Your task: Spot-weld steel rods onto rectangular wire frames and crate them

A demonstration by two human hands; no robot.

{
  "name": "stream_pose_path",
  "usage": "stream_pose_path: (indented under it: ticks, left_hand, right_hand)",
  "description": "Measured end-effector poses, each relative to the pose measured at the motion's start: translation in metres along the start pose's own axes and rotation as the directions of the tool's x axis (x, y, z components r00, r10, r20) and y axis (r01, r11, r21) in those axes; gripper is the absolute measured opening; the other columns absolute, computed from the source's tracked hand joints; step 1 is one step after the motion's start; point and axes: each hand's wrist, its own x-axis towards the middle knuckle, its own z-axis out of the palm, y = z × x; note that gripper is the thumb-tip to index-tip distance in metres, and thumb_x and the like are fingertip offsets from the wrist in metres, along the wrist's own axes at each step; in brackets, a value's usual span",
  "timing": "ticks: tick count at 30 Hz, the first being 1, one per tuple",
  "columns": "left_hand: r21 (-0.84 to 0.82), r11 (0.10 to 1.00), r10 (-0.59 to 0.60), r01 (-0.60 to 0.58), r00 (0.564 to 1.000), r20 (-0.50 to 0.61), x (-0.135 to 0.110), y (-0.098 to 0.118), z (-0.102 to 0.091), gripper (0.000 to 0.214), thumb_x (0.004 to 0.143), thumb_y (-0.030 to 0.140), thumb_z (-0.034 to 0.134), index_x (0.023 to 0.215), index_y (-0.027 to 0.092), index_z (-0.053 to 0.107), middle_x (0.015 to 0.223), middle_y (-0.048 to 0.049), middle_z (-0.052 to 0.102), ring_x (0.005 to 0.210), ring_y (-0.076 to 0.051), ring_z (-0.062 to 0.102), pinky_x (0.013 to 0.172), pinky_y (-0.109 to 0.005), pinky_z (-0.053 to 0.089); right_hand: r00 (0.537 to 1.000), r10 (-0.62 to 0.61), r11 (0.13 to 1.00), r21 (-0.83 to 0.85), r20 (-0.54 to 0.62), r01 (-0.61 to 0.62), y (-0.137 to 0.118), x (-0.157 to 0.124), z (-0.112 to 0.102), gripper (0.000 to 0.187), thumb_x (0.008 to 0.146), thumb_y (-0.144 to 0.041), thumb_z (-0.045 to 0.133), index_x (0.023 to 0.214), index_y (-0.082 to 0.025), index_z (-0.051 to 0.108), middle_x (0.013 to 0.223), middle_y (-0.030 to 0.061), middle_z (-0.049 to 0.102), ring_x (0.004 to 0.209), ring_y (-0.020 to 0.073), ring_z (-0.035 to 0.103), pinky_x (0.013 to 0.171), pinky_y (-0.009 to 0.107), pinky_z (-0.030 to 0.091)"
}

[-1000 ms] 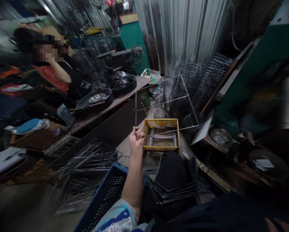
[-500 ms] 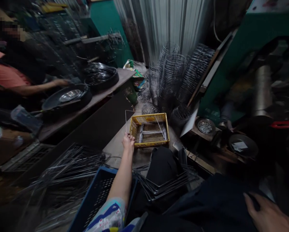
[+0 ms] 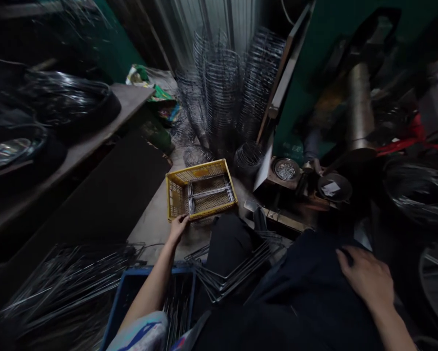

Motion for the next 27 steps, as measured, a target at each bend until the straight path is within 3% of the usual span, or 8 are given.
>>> stream_pose_path:
  ticks: [4, 8, 10, 16, 18, 20, 23, 27]
  left_hand:
    - [-0.006, 0.992, 0.123, -0.126, 0.955, 0.271, -0.067, 0.014, 0.002, 0.025, 0.075, 0.04, 0.071, 0.087, 0.019, 0.07, 0.09, -0.0084, 0.071, 0.094, -0.028, 0.063, 0.083, -0.036, 0.049]
    - [0.008, 0.874, 0.424, -0.487, 0.769, 0.479, -0.144, 0.038, -0.003, 0.036, 0.07, 0.04, 0.076, 0.099, 0.023, 0.063, 0.099, -0.0084, 0.064, 0.094, -0.027, 0.06, 0.084, -0.036, 0.047]
    - [0.011, 0.831, 0.482, -0.556, 0.73, 0.484, -0.172, 0.046, -0.003, 0.026, 0.078, 0.038, 0.069, 0.096, 0.023, 0.059, 0.093, -0.0078, 0.06, 0.087, -0.024, 0.058, 0.078, -0.035, 0.047]
    - [0.073, 0.733, 0.504, -0.677, 0.611, 0.61, -0.202, 0.05, 0.013, 0.016, 0.083, 0.037, 0.063, 0.078, 0.022, 0.061, 0.084, -0.0065, 0.059, 0.081, -0.022, 0.054, 0.074, -0.033, 0.044]
    - [0.066, 0.788, 0.455, -0.613, 0.65, 0.609, -0.192, 0.046, 0.018, 0.024, 0.083, 0.041, 0.061, 0.072, 0.021, 0.06, 0.077, -0.0047, 0.058, 0.075, -0.02, 0.054, 0.069, -0.031, 0.043]
    - [0.1, 0.874, 0.352, -0.476, 0.761, 0.545, -0.17, 0.037, 0.02, 0.032, 0.085, 0.047, 0.056, 0.068, 0.02, 0.06, 0.069, -0.0027, 0.057, 0.069, -0.019, 0.054, 0.065, -0.028, 0.042]
    - [0.262, 0.926, 0.188, -0.271, 0.935, 0.302, -0.113, 0.013, 0.016, 0.036, 0.088, 0.047, 0.051, 0.069, 0.019, 0.06, 0.065, -0.0023, 0.056, 0.069, -0.02, 0.055, 0.066, -0.028, 0.042]
    - [0.479, 0.876, 0.01, -0.061, 0.994, 0.11, -0.015, -0.034, 0.006, 0.021, 0.089, 0.033, 0.057, 0.082, 0.013, 0.064, 0.083, -0.0075, 0.065, 0.089, -0.024, 0.06, 0.084, -0.036, 0.045]
  right_hand:
    - [1.0, 0.005, 1.0, -0.014, 0.005, -0.005, -0.014, 0.004, -0.01, 0.049, 0.091, -0.054, 0.039, 0.106, -0.02, 0.07, 0.108, 0.0103, 0.071, 0.099, 0.0323, 0.065, 0.085, 0.047, 0.05]
    - [1.0, 0.016, 1.0, 0.005, 0.001, -0.016, -0.023, 0.003, -0.018, 0.043, 0.093, -0.049, 0.042, 0.108, -0.021, 0.069, 0.109, 0.0077, 0.071, 0.098, 0.0283, 0.065, 0.084, 0.04, 0.049]
    - [1.0, 0.013, 1.0, 0.014, -0.007, -0.012, -0.022, 0.001, -0.02, 0.04, 0.093, -0.048, 0.042, 0.107, -0.021, 0.069, 0.109, 0.0071, 0.071, 0.1, 0.0276, 0.064, 0.084, 0.039, 0.047]
    - [0.999, 0.015, 0.997, 0.071, -0.044, -0.012, -0.013, -0.007, -0.021, 0.038, 0.094, -0.045, 0.043, 0.104, -0.02, 0.07, 0.107, 0.008, 0.071, 0.1, 0.0283, 0.063, 0.084, 0.04, 0.046]
    - [0.998, 0.007, 0.994, 0.108, -0.067, 0.0, -0.008, -0.011, -0.021, 0.039, 0.093, -0.045, 0.042, 0.104, -0.021, 0.07, 0.106, 0.0078, 0.071, 0.1, 0.0281, 0.063, 0.085, 0.04, 0.046]
    - [0.997, 0.003, 0.99, 0.139, -0.082, 0.008, -0.003, -0.015, -0.021, 0.04, 0.093, -0.047, 0.041, 0.104, -0.021, 0.07, 0.106, 0.0077, 0.071, 0.099, 0.0286, 0.064, 0.084, 0.041, 0.046]
    - [0.998, 0.031, 0.988, 0.15, -0.059, -0.022, 0.007, -0.019, -0.019, 0.044, 0.091, -0.051, 0.04, 0.104, -0.023, 0.07, 0.107, 0.0102, 0.071, 0.099, 0.0314, 0.065, 0.08, 0.042, 0.048]
    - [0.992, 0.118, 0.986, 0.114, 0.039, -0.122, 0.035, -0.021, -0.001, 0.048, 0.088, -0.061, 0.04, 0.106, -0.028, 0.071, 0.111, 0.017, 0.069, 0.1, 0.0332, 0.065, 0.072, 0.045, 0.049]
